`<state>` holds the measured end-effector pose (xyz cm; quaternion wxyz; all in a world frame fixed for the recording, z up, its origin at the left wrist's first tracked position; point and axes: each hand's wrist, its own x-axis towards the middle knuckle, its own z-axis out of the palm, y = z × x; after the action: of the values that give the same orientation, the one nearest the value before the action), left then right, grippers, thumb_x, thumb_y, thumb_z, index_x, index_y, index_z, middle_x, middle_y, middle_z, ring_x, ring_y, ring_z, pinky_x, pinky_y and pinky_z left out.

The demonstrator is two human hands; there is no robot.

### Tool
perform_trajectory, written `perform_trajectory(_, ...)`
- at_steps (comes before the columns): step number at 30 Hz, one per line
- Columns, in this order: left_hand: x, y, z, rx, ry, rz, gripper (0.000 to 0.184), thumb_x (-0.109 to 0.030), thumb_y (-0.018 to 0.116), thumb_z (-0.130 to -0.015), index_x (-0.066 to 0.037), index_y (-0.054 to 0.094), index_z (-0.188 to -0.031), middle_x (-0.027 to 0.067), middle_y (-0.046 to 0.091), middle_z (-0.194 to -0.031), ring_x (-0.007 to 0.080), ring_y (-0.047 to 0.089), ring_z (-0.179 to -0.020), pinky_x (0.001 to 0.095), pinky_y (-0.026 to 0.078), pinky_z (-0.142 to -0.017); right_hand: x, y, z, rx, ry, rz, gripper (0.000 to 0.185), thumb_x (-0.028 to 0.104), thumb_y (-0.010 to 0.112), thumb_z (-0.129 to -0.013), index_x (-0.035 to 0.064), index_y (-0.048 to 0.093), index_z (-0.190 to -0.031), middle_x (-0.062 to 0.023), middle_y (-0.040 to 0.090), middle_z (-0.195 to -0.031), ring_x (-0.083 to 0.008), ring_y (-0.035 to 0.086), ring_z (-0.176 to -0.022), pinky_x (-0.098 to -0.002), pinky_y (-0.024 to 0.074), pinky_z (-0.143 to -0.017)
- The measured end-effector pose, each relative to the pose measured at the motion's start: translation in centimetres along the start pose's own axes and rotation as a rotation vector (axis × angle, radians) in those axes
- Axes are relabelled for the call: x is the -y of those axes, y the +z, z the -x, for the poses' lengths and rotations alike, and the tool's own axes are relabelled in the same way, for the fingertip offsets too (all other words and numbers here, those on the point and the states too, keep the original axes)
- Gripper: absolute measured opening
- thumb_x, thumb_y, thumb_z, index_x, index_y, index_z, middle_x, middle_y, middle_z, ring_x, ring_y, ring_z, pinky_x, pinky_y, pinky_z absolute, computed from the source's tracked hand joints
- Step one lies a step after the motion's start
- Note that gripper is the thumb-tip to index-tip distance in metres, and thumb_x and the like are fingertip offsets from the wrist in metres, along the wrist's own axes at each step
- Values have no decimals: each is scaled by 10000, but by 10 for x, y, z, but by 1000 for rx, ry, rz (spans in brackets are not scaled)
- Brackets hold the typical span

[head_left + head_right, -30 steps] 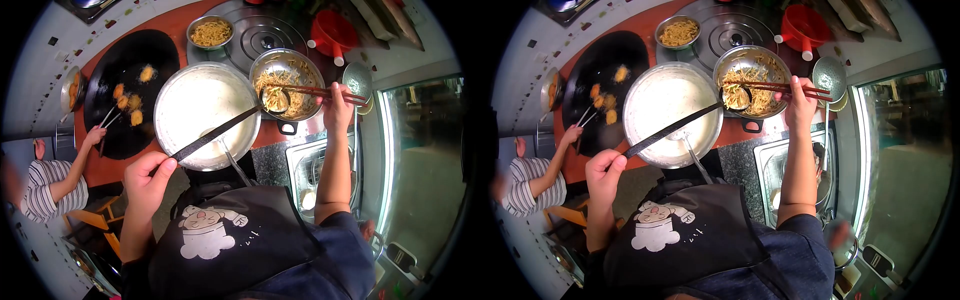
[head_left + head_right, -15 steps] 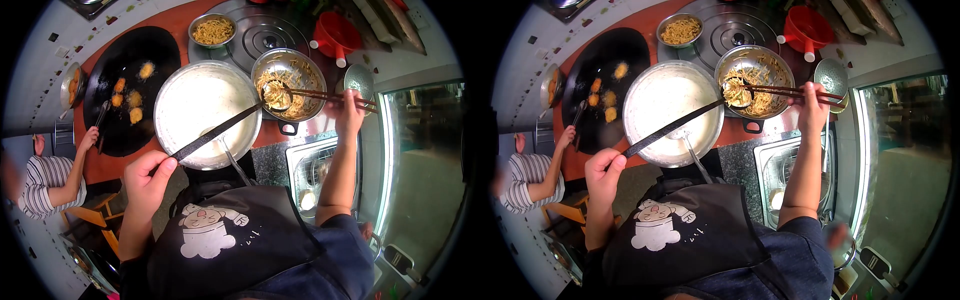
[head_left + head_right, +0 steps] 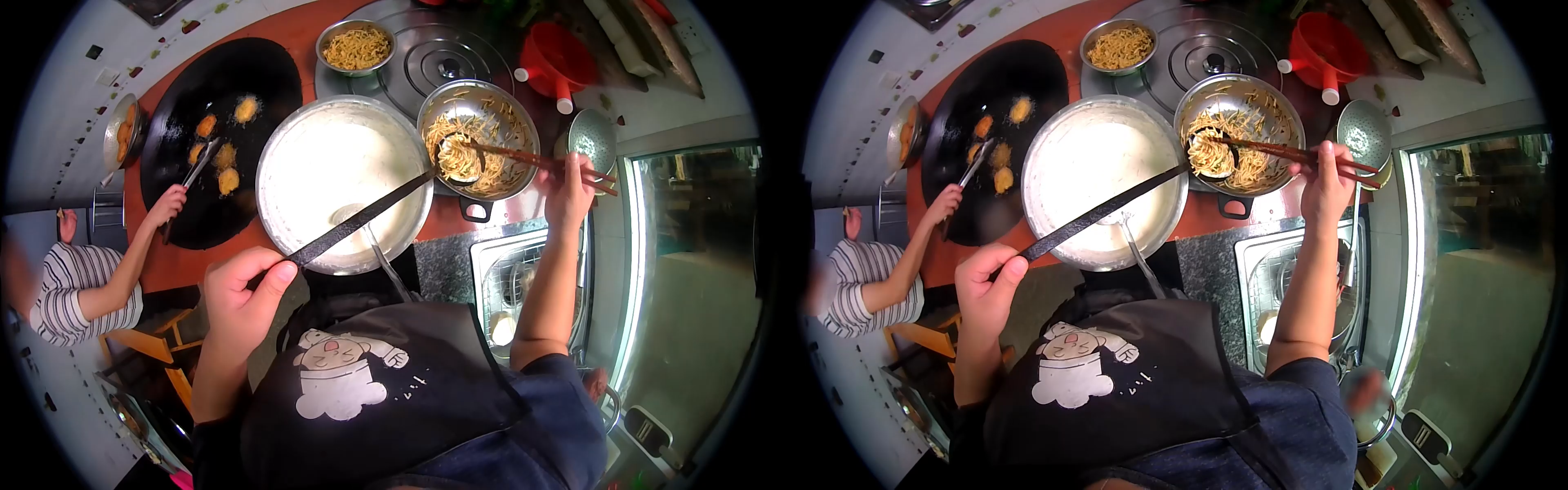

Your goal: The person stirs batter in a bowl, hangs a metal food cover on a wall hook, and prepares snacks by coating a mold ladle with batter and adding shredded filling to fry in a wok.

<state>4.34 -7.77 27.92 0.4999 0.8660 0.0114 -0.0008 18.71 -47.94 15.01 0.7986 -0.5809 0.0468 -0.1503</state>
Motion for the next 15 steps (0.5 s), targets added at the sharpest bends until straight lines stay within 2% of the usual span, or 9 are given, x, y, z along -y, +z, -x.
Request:
perform_trajectory(4,-3,0,-1,25,44,-56,126,-86,656,-809,26,613,-769,50,560,-602,93,492,-538,218,377,-515,4,26,-9,227,-80,239,149,128,504,-939,10,514,-849,-87,605,-744,-150,613,-621,-248,504,-596)
perform_trajectory(5,-4,1,-1,26,48,-69,126,-86,658,-808,25,613,-769,52,557,-597,96,492,-532,220,376,-511,1,29,-16,323,-96,264,144,120,515,-933,11,517,-840,-68,598,-728,-139,611,-641,-250,501,-610)
perform_trajectory(8,-4,3,1,8,67,-80,125,-89,661,-806,20,615,-767,52,554,-590,99,487,-523,225,375,-504,6,51,-25,473,-58,338,189,161,533,-932,28,505,-801,-45,579,-710,-112,574,-617,-250,477,-591)
perform_trajectory(12,-7,2,3,11,53,-89,124,-88,659,-807,21,616,-769,56,557,-595,101,491,-528,227,381,-510,13,58,-35,506,11,435,187,155,551,-921,34,506,-787,-39,568,-701,-111,565,-599,-243,468,-552)
perform_trajectory(15,-6,1,6,11,39,-86,123,-86,656,-810,24,615,-772,57,559,-599,100,495,-534,225,386,-517,22,55,-33,438,81,294,183,160,569,-909,40,507,-786,-37,557,-697,-114,560,-584,-242,471,-546)
